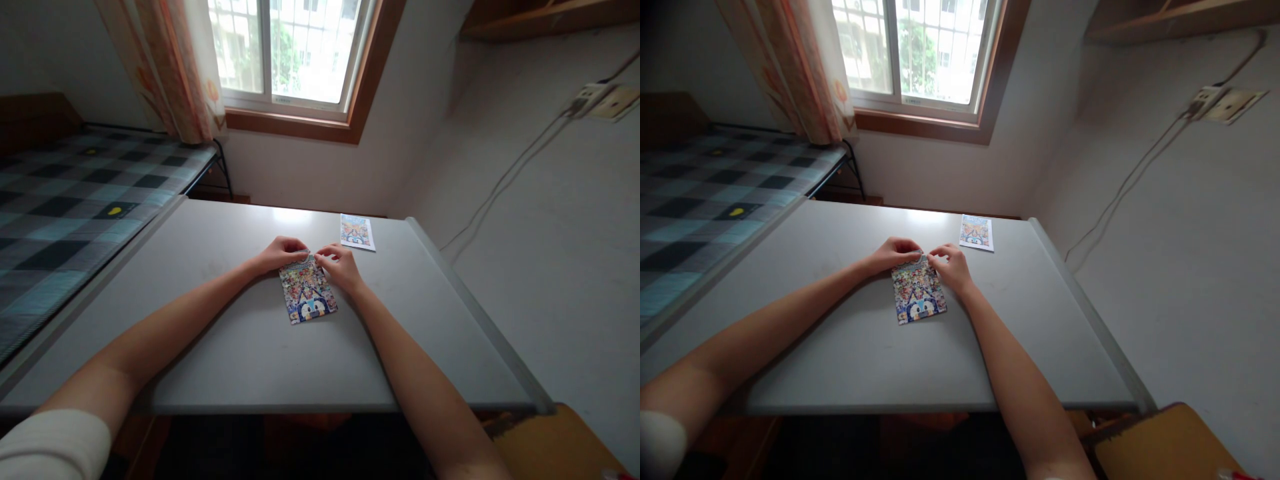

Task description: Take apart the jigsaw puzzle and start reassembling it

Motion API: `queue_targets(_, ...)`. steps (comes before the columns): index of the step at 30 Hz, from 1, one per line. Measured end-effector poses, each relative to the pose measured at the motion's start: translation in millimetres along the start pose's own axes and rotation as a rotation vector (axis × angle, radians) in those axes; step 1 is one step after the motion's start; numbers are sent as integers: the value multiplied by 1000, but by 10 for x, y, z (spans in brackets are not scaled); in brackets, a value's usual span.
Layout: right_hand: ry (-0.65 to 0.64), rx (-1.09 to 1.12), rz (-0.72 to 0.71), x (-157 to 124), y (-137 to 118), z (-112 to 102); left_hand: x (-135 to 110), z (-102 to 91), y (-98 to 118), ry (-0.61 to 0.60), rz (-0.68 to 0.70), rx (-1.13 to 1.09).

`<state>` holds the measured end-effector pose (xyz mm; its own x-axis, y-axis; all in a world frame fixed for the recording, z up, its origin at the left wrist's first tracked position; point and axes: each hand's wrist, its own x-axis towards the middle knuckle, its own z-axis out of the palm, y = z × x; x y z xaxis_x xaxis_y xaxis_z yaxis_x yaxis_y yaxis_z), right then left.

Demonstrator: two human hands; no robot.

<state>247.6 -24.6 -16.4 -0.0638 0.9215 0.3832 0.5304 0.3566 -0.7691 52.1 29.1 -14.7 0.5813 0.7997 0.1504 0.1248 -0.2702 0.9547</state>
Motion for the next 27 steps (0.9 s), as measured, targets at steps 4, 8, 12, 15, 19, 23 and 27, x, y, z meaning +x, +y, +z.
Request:
queue_targets(4,24,41,164,11,57,56,-5,1,4,-26,7,9)
queue_targets(8,85,-115,-103,-27,-45,21,-1,1,10,-15,15,14)
queue_targets(12,63,-251,-307,-50,-159,-67,-7,-1,31,2,3,-15)
queue_targets(15,60,-266,-363,-29,-165,-102,-18,-2,39,13,-18,-52)
queue_targets(19,188,-221,-207,12,-37,-103,-26,2,28,42,-41,-118)
queue_targets(23,162,-304,46,16,106,-89,-25,7,4,67,-48,-144)
queue_targets(27,167,-319,42,-8,48,-69,-29,-5,1,56,-51,-143)
